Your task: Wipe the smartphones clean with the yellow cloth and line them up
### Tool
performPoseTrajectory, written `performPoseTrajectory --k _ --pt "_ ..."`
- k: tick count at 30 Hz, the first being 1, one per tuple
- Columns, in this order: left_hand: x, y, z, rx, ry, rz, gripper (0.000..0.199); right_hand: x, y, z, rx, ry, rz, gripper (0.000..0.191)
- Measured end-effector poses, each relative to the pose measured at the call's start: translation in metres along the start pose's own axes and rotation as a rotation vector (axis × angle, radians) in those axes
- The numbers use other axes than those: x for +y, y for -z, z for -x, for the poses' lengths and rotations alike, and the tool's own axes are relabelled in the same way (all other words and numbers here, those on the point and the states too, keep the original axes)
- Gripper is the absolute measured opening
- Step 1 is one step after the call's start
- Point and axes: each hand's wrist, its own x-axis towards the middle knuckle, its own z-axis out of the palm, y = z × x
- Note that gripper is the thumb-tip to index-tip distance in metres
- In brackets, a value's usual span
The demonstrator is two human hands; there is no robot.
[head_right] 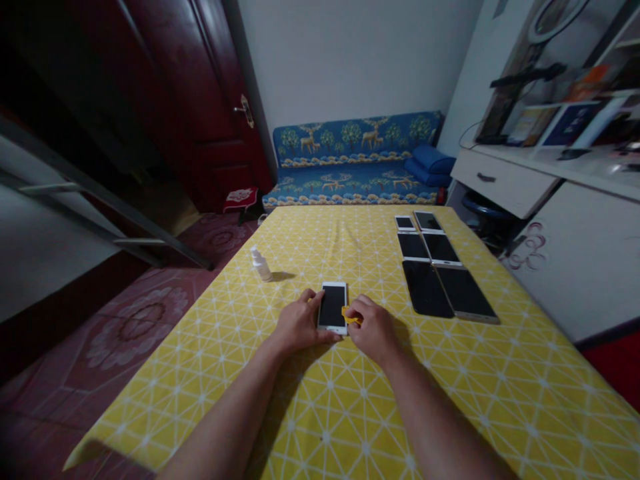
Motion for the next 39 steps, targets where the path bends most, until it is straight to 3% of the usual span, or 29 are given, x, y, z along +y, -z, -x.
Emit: performPoseTrajectory --k 6,16,24,29,32,39 --pt "-0.004 -0.001 0.0 -0.011 -0.004 0.01 0.108 0.0 -0.002 0.0 -0.023 0.035 -0.015 0.025" --pt "-0.007 -0.001 0.001 0.002 -0.03 0.04 0.107 0.002 -0.003 -0.003 0.174 -0.072 0.01 0.023" --pt "-0.008 0.0 0.0 0.001 -0.079 0.143 0.104 -0.011 -0.001 -0.002 -0.026 0.028 -0.127 0.035" --pt "-0.007 0.0 0.0 0.0 -0.069 0.175 0.105 -0.014 0.005 -0.001 -0.128 0.052 -0.145 0.017" --pt "-0.007 -0.001 0.0 0.004 -0.072 0.177 0.105 -0.013 0.004 -0.002 -0.119 0.048 -0.209 0.012" --pt "-0.008 0.0 0.0 0.007 -0.073 0.175 0.104 -0.006 0.002 -0.004 -0.025 -0.128 -0.254 0.032"
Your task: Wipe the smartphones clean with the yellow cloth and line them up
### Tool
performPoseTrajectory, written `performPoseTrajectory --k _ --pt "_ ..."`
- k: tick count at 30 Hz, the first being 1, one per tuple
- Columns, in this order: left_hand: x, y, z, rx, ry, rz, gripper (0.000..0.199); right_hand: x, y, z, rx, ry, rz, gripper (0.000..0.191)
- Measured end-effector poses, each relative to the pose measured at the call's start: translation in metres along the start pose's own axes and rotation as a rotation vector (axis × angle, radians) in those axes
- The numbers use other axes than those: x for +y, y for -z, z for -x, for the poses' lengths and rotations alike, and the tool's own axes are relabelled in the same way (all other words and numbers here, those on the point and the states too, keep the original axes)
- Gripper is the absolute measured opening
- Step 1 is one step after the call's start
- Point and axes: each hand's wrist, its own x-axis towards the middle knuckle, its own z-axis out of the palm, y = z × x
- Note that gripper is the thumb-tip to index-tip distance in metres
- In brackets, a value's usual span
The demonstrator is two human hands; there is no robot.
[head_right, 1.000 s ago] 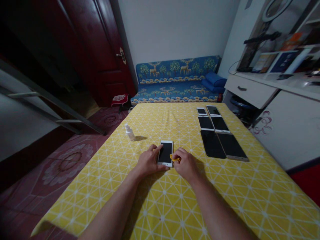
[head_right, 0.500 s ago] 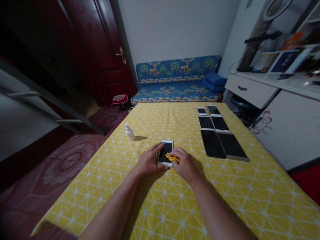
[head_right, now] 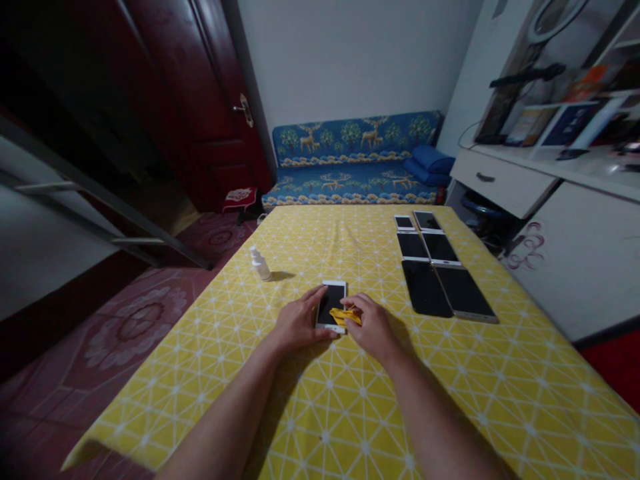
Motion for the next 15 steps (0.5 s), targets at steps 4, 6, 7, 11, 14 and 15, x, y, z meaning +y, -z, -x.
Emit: performPoseTrajectory --k 4,6,7,11,14,15 --pt "0.0004 -0.0001 0.0003 0.006 -0.005 0.006 0.104 -0.0035 0.0051 -0.0007 -0.065 -0.067 0.021 0.015" --pt "0.0003 0.0001 0.0004 0.007 -0.008 0.007 0.104 -0.004 0.0056 -0.0009 -0.078 -0.069 -0.013 0.006" --pt "0.0003 0.0002 0.0003 0.006 -0.008 0.006 0.105 -0.0033 0.0052 -0.0009 -0.064 -0.066 -0.044 0.004" --pt "0.0011 0.0009 0.0002 0.001 0.002 0.005 0.104 0.0021 0.0029 -0.0012 0.026 -0.135 -0.163 0.01" --pt "0.0017 0.0007 0.0002 0.006 0.0 0.008 0.103 0.0028 0.0045 -0.002 0.049 -0.225 -0.217 0.019" --pt "0.0016 0.0005 0.0002 0.009 -0.002 0.007 0.103 0.002 0.0057 -0.0022 0.047 -0.245 -0.234 0.022"
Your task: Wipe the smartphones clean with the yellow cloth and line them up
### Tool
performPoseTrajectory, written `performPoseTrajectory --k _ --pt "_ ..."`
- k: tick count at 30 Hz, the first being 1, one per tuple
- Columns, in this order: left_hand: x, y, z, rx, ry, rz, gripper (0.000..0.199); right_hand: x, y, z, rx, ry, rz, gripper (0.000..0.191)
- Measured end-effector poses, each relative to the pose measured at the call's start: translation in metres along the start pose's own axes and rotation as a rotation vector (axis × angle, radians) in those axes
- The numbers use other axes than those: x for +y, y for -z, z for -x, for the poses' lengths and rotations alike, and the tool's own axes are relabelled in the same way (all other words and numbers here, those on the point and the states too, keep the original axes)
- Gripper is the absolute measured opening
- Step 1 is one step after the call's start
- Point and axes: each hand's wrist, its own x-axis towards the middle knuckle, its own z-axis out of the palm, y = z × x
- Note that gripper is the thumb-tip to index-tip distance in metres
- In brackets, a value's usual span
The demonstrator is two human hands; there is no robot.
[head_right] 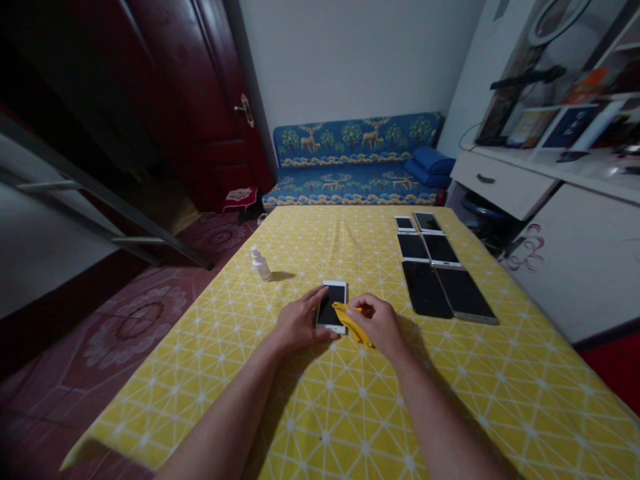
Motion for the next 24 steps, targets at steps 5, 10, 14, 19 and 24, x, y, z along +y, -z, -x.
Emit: performPoseTrajectory --k 5,10,14,19,24 --pt "-0.0026 -0.0016 -0.0004 0.006 -0.011 -0.006 0.103 -0.0052 0.0031 0.0007 0.041 -0.067 -0.07 0.027" --pt "-0.0027 -0.0016 -0.0002 0.002 -0.01 -0.011 0.104 -0.0035 0.0021 0.0013 0.055 -0.102 -0.098 0.024" --pt "-0.0007 -0.0006 -0.0001 -0.003 -0.003 -0.018 0.103 -0.0056 -0.0021 0.001 0.044 -0.079 -0.109 0.028" --pt "-0.0012 -0.0004 -0.0004 -0.01 -0.005 -0.012 0.103 -0.0072 -0.005 -0.0009 0.088 -0.026 -0.055 0.029" --pt "-0.0015 -0.0001 -0.0004 -0.006 -0.011 0.005 0.102 -0.0067 -0.0005 -0.0006 -0.038 -0.062 -0.137 0.048"
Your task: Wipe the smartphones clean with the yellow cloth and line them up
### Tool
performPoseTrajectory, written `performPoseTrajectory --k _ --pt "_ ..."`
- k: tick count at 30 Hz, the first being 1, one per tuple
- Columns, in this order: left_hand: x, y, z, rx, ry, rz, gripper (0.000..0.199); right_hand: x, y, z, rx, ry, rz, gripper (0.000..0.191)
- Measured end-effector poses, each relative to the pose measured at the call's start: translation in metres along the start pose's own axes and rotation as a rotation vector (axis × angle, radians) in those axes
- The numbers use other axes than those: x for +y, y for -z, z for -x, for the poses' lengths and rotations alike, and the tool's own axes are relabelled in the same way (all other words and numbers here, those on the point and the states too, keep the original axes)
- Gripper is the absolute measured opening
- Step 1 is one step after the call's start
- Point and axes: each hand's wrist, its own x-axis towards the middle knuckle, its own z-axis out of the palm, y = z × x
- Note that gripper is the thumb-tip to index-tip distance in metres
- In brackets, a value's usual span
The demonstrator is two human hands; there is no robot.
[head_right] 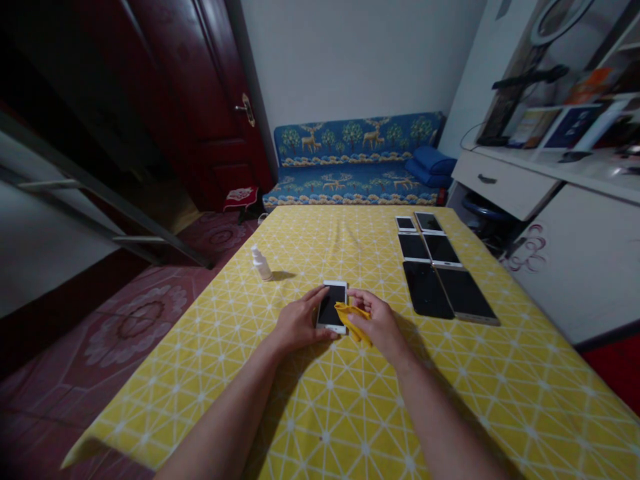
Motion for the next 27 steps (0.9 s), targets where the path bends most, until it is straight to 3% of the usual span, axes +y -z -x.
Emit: performPoseTrajectory --k 2,4,6,8,19,27 --pt "0.0 0.0 0.0 0.003 -0.003 0.002 0.102 -0.002 0.001 0.002 -0.087 -0.026 0.012 0.05" --pt "0.0 0.0 0.0 0.007 -0.002 -0.001 0.101 -0.004 0.001 0.003 -0.135 -0.023 0.045 0.037" --pt "0.0 0.0 0.0 0.009 0.001 -0.004 0.101 -0.005 0.0 0.004 -0.131 0.004 0.085 0.02" --pt "0.0 0.0 0.0 0.005 0.003 -0.008 0.101 -0.006 -0.001 0.004 -0.095 0.034 0.095 0.016" --pt "0.002 0.003 0.001 0.015 0.01 0.046 0.102 -0.004 0.002 0.003 -0.078 -0.038 -0.085 0.043" --pt "0.012 0.004 -0.001 0.275 0.058 0.313 0.047 0.0 -0.001 0.002 0.049 0.037 -0.021 0.034"
